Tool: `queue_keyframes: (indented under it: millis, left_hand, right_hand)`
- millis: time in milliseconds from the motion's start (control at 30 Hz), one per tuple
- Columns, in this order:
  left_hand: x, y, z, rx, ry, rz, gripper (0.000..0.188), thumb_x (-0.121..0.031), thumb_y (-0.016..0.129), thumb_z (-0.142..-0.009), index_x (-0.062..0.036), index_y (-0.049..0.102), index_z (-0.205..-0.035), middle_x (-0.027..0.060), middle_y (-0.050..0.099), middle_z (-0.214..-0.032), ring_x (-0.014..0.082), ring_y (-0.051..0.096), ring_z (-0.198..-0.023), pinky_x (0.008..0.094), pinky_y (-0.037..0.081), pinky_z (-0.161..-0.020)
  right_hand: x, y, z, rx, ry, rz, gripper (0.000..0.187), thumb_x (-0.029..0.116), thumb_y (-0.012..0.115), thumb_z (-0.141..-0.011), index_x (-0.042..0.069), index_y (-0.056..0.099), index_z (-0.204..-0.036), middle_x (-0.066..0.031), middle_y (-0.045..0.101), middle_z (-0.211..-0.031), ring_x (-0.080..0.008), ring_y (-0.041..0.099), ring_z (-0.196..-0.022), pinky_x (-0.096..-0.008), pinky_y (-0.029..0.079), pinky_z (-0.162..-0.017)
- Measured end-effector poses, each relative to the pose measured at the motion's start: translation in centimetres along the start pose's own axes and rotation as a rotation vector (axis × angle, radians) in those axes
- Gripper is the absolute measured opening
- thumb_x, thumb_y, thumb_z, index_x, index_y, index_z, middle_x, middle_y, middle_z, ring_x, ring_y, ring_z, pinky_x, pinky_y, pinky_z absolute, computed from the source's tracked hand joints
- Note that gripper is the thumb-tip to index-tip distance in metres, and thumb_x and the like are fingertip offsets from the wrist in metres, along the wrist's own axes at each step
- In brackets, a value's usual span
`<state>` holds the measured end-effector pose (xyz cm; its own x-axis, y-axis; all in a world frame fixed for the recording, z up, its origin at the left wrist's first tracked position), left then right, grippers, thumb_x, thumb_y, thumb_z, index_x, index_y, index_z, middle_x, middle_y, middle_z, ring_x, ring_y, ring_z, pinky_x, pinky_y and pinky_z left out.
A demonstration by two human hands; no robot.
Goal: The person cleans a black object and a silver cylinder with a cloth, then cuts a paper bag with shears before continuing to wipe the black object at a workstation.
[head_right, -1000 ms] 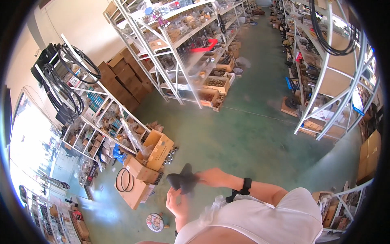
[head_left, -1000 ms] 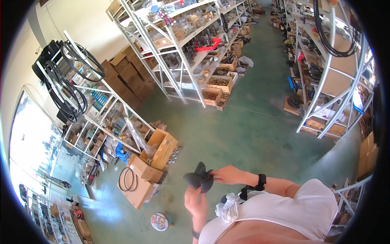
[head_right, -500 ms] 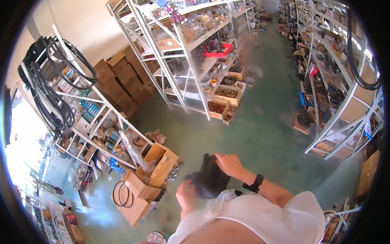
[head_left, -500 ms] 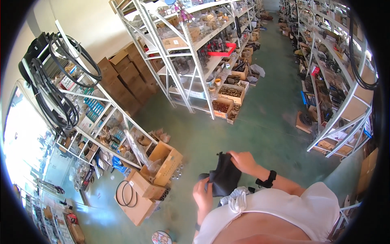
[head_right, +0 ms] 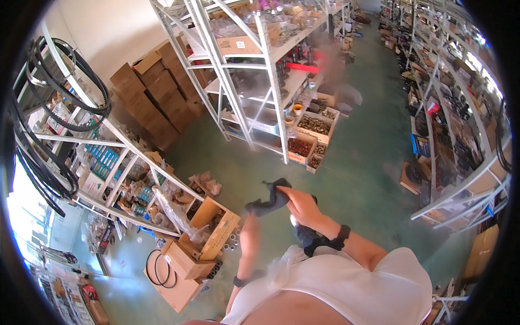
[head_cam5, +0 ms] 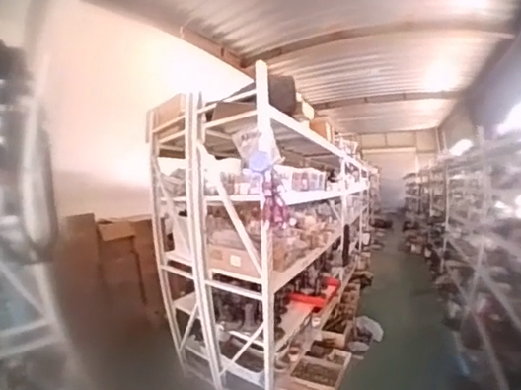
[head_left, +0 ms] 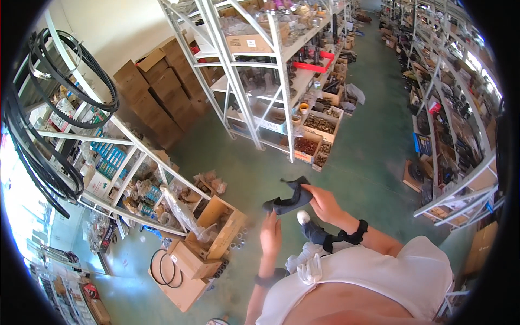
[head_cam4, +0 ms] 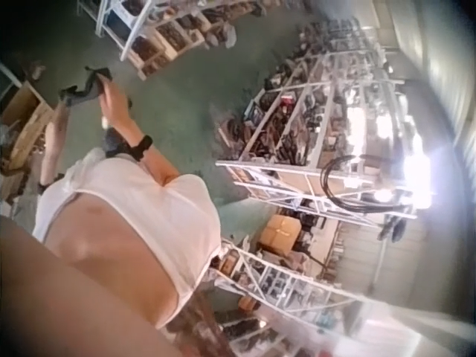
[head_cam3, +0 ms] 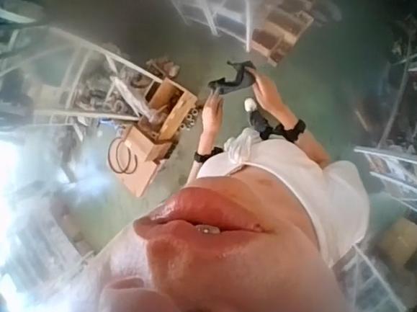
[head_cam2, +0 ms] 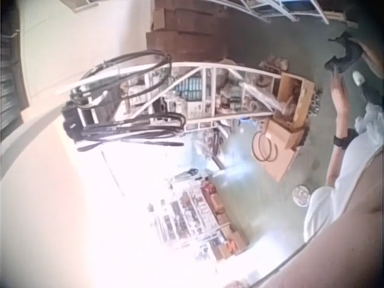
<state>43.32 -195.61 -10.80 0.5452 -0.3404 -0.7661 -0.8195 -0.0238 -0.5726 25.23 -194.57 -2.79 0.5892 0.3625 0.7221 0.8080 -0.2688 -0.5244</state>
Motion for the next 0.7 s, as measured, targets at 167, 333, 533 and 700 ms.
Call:
queue_keyframes:
  millis: [167,333,533,700]
  left_hand:
    - [4.3,1.0,-3.7,-0.001,-0.072,-0.063,0.046,-0.013,0.058,-0.081,0.0051,0.042,-0.12,0.0275,0.049,-0.115,0.0414,0.05,-0.102,0.0415,0.043,-0.084]
    - [5.2,-2.9,-10.2,-0.138,-0.053,-0.01,0.054,-0.012,0.062,-0.079,0.0077,0.038,-0.123,0.027,0.051,-0.111,0.0404,0.052,-0.1,0.0416,0.042,-0.084]
    - [3.9,-6.3,-17.4,-0.359,0.044,-0.244,0.056,-0.013,0.064,-0.077,0.0036,0.039,-0.124,0.0241,0.05,-0.116,0.0393,0.048,-0.107,0.0419,0.038,-0.091]
    - [5.2,-6.4,-22.4,-0.25,0.057,-0.234,0.047,-0.008,0.062,-0.075,0.0017,0.046,-0.118,0.0227,0.052,-0.112,0.0383,0.051,-0.1,0.0393,0.042,-0.085]
  right_hand:
    - [-0.9,4.6,-6.5,0.1,-0.066,-0.241,0.043,-0.001,0.043,-0.078,0.008,0.046,-0.12,-0.0182,0.056,-0.106,-0.0376,0.054,-0.092,-0.0389,0.045,-0.079]
    - [-2.0,8.5,-13.2,0.22,-0.085,-0.343,0.046,0.005,0.05,-0.081,0.009,0.041,-0.126,-0.0182,0.054,-0.11,-0.0369,0.053,-0.097,-0.0386,0.043,-0.082]
    - [-2.1,10.1,-21.0,0.188,-0.18,-0.419,0.045,0.005,0.046,-0.083,0.004,0.038,-0.128,-0.0198,0.049,-0.117,-0.0359,0.049,-0.105,-0.0378,0.04,-0.087]
    - [-5.2,11.4,-25.9,0.076,-0.128,-0.464,0.045,0.003,0.041,-0.085,0.0,0.034,-0.129,-0.0199,0.046,-0.12,-0.0345,0.047,-0.109,-0.0352,0.037,-0.091]
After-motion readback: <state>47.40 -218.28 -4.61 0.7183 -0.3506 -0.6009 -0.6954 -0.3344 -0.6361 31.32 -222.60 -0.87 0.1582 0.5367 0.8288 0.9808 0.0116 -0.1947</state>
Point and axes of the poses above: each hand's wrist, its own z-axis away from the middle knuckle, its own y-axis out of the palm, x = y × z, the point moved 10 cm from there along -z, towards the middle knuckle
